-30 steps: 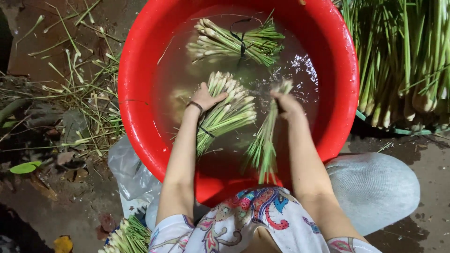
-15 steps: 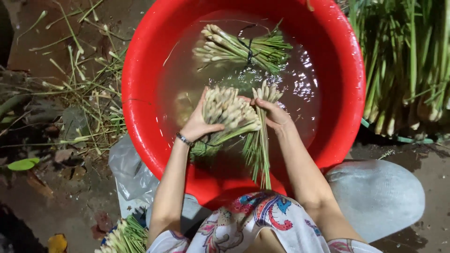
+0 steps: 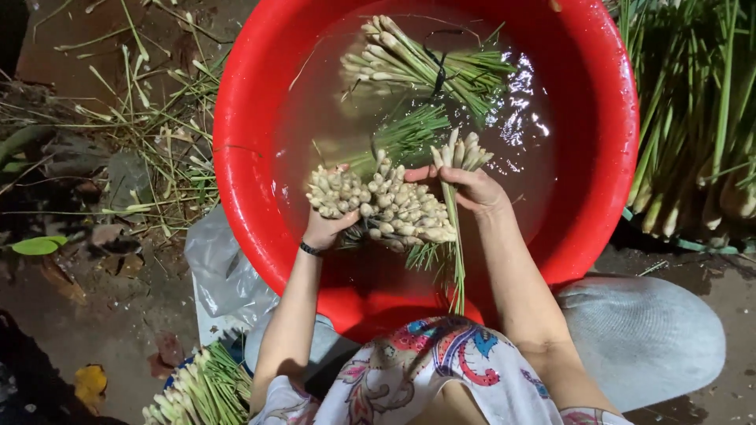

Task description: Washing lemongrass stalks in a basin of water and securing them into bundles using rubber bands.

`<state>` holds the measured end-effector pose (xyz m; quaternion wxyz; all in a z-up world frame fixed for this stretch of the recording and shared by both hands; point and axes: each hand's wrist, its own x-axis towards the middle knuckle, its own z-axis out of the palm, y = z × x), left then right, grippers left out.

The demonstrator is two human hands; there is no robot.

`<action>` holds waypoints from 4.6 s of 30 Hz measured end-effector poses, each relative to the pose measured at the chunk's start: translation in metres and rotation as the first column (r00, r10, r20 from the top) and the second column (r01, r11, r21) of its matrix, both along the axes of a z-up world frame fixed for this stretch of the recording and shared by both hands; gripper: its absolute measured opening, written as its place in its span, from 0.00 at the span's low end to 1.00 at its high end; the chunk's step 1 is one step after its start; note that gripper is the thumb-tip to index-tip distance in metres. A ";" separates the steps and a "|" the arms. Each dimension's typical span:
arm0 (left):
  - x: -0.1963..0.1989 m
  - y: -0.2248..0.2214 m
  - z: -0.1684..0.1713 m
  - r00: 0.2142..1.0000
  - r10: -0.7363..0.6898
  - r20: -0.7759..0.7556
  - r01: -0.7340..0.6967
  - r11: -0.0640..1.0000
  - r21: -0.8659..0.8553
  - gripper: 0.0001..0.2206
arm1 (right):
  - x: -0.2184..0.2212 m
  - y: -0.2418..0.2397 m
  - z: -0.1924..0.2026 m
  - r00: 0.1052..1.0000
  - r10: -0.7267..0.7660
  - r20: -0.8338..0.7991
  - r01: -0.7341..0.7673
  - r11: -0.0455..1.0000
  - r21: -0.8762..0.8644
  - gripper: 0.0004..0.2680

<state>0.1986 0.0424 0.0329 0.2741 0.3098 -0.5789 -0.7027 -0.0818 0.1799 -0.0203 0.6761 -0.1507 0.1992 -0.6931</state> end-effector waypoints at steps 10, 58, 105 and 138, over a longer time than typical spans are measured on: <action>-0.013 0.010 0.013 0.974 0.226 -0.003 -0.225 0.970 0.092 0.19 | -0.033 -0.002 -0.002 0.995 -0.024 -0.097 0.037 0.990 0.135 0.08; -0.089 -0.002 -0.129 0.807 0.121 0.578 -0.126 0.991 -0.031 0.24 | -0.002 -0.013 -0.038 0.550 0.285 -0.785 0.548 0.586 0.597 0.34; -0.086 0.019 -0.158 0.799 -0.172 0.576 0.120 0.984 0.128 0.53 | -0.023 0.034 -0.123 0.917 -0.171 -0.361 0.384 0.629 0.677 0.24; -0.054 0.031 -0.110 0.857 0.421 0.297 -0.475 0.869 0.138 0.33 | 0.002 -0.010 -0.061 0.536 0.349 -0.769 0.451 0.651 0.610 0.21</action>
